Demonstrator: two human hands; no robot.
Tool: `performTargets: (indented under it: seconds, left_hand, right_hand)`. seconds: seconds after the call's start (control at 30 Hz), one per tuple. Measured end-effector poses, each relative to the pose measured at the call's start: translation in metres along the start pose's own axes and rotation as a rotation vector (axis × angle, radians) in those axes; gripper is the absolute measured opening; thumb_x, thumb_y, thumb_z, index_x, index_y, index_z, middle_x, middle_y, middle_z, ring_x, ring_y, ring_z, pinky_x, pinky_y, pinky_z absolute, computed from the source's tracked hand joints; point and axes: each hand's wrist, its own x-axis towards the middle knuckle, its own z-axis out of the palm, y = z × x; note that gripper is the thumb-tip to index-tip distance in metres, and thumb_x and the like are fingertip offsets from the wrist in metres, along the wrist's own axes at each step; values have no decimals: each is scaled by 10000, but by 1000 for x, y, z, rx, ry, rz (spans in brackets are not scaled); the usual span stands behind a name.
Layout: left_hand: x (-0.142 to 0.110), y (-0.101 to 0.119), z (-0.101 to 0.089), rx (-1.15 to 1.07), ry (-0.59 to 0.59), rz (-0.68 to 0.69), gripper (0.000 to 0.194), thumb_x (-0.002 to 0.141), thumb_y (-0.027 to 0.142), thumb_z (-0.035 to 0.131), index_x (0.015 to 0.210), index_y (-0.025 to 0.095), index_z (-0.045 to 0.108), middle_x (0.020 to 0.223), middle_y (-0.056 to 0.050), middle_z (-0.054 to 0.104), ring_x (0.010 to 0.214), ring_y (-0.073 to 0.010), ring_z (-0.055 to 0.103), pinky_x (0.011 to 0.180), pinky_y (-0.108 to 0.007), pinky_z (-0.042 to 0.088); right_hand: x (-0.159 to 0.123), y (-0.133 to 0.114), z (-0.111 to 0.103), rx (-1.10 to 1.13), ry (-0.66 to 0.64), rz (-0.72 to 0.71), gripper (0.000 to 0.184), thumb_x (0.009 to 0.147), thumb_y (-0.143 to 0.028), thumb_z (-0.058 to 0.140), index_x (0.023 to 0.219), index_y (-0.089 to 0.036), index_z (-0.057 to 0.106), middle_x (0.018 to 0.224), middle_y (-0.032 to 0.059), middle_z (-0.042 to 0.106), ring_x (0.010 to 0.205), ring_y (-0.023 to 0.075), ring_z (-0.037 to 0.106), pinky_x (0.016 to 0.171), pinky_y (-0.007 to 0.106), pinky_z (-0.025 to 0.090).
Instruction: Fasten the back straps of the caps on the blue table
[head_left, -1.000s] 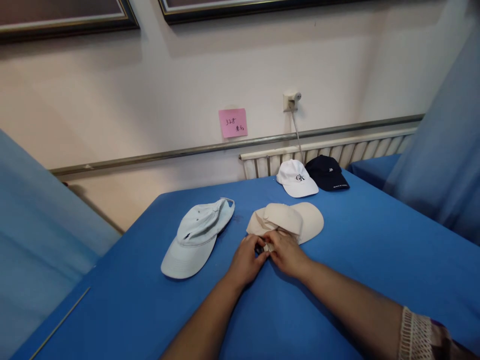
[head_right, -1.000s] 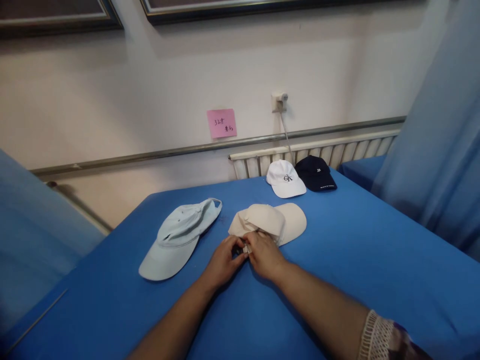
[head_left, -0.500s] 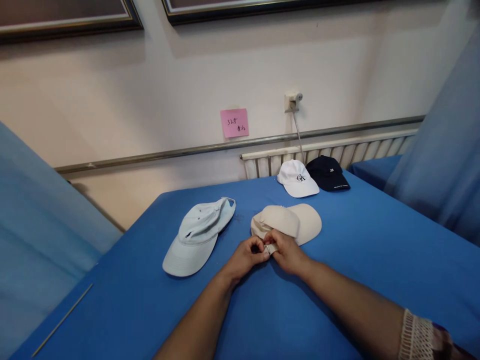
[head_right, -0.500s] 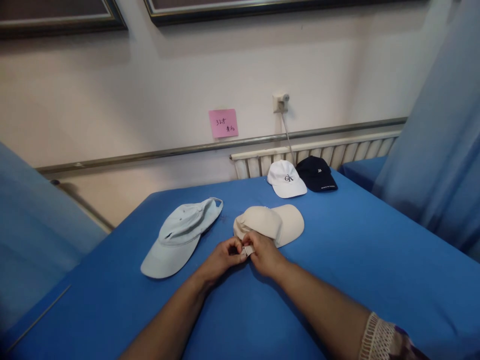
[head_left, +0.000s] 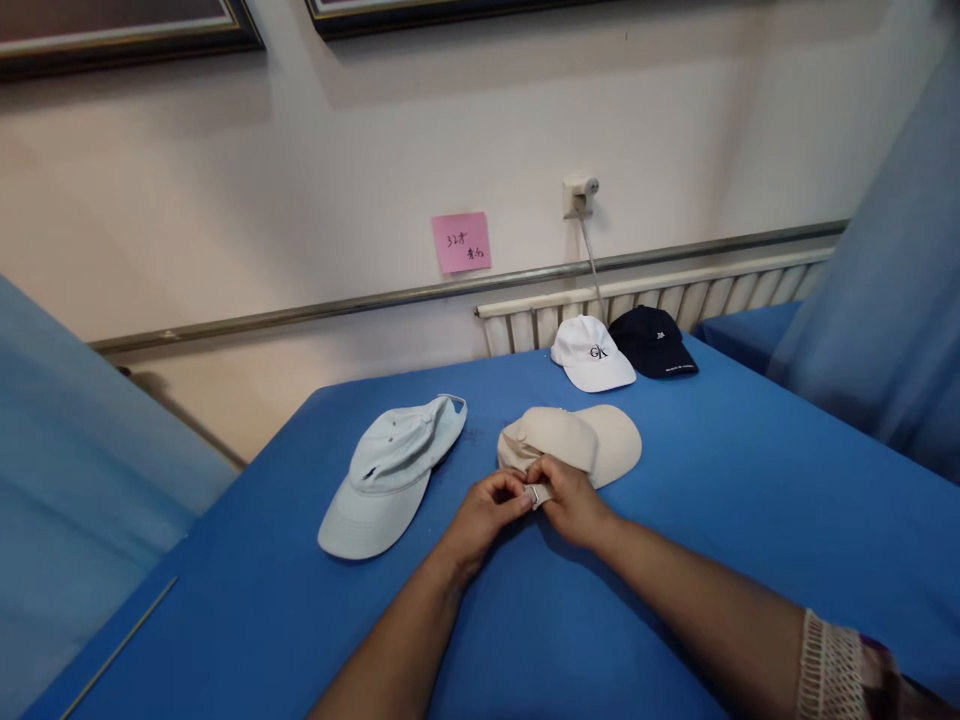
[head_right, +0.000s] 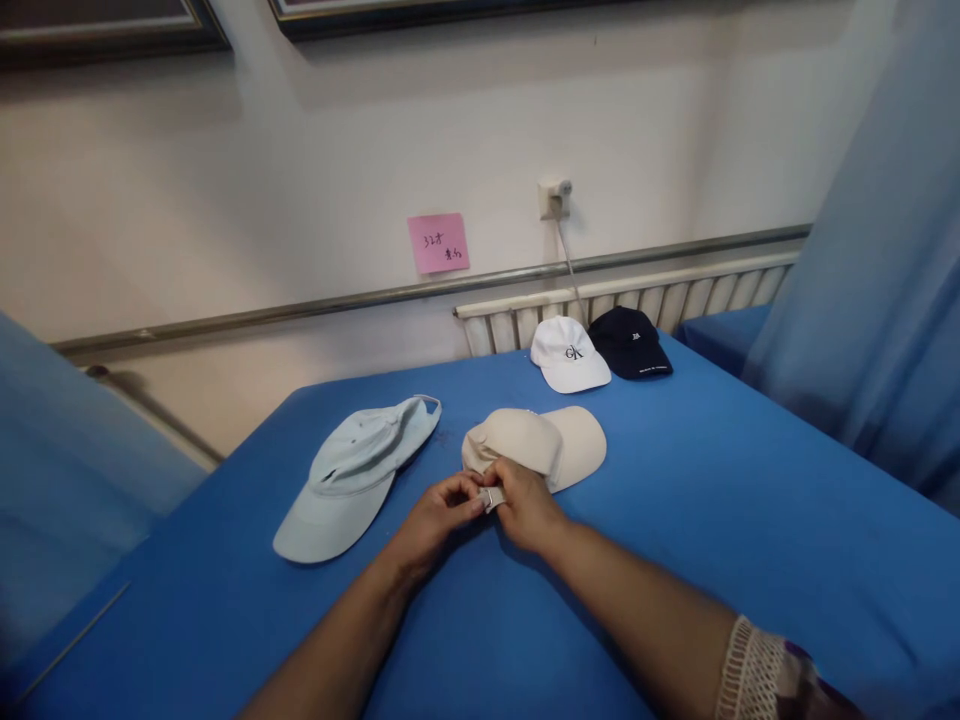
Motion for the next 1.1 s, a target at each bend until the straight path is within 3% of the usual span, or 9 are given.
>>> performTargets:
  seconds: [0.1,0.17,0.27,0.4,0.5,0.67,0.77,0.93,1.1]
  left_hand:
    - [0,0,-3,-276,-11,-114,222,719,329,769,755,153,639,843,-41,623,786,-149,547,778,-275,408]
    - [1,0,-4,-338,0,-130,215,731,332,760,786,154,653,823,-42,624,792,-153,554,798,-284,411]
    - [3,2,-4,-247,68,-88,218,713,337,767,724,151,654,881,-52,623,819,-160,552,799,-275,408]
    - [4,8,-1,-28,215,56,212,657,304,799,641,158,647,1018,-53,596,928,-180,532,835,-259,395]
    - [2,12,1,-150,204,79,221,709,341,767,678,158,647,987,-49,592,913,-170,527,834,-256,399]
    - [0,15,-2,-411,150,49,247,791,382,699,860,148,664,955,-72,624,889,-175,556,830,-285,427]
    - [1,15,-6,-254,156,51,225,781,319,705,942,168,663,972,-65,639,897,-174,573,853,-294,433]
    - [1,12,-7,332,169,187,286,721,206,718,1002,196,667,1029,-58,662,1013,-214,577,939,-338,411]
    - [1,8,0,645,213,304,210,749,145,620,952,194,642,855,-13,652,807,-164,589,798,-298,447]
  right_hand:
    - [1,0,-2,68,19,22,353,670,7,461,938,-202,558,906,18,656,853,188,611,791,311,471]
    - [2,-2,-5,102,20,-9,432,674,18,459,1024,-209,574,988,24,662,928,190,613,847,324,469]
    - [3,-8,-12,71,-59,-78,435,736,-70,589,1142,-226,581,1098,49,637,1023,212,588,909,351,453]
    - [4,-12,-15,-8,-106,-66,233,780,-262,701,1004,-222,649,952,42,633,905,209,593,813,339,472]
    - [5,-10,-10,60,-46,-23,139,814,-265,672,947,-226,662,894,21,631,847,183,602,779,316,477]
    - [4,-7,-7,181,71,5,214,805,-269,679,1015,-232,663,965,29,652,928,193,615,860,340,477]
    - [3,-8,-10,179,66,-48,257,828,-278,654,1082,-241,655,996,43,647,957,201,609,878,353,475]
    - [3,-12,-17,183,115,-87,227,862,-263,616,1086,-233,630,984,44,623,951,191,603,866,338,478]
    - [0,-23,-18,-37,57,-108,198,796,-250,686,983,-217,631,928,46,583,887,210,573,798,355,488]
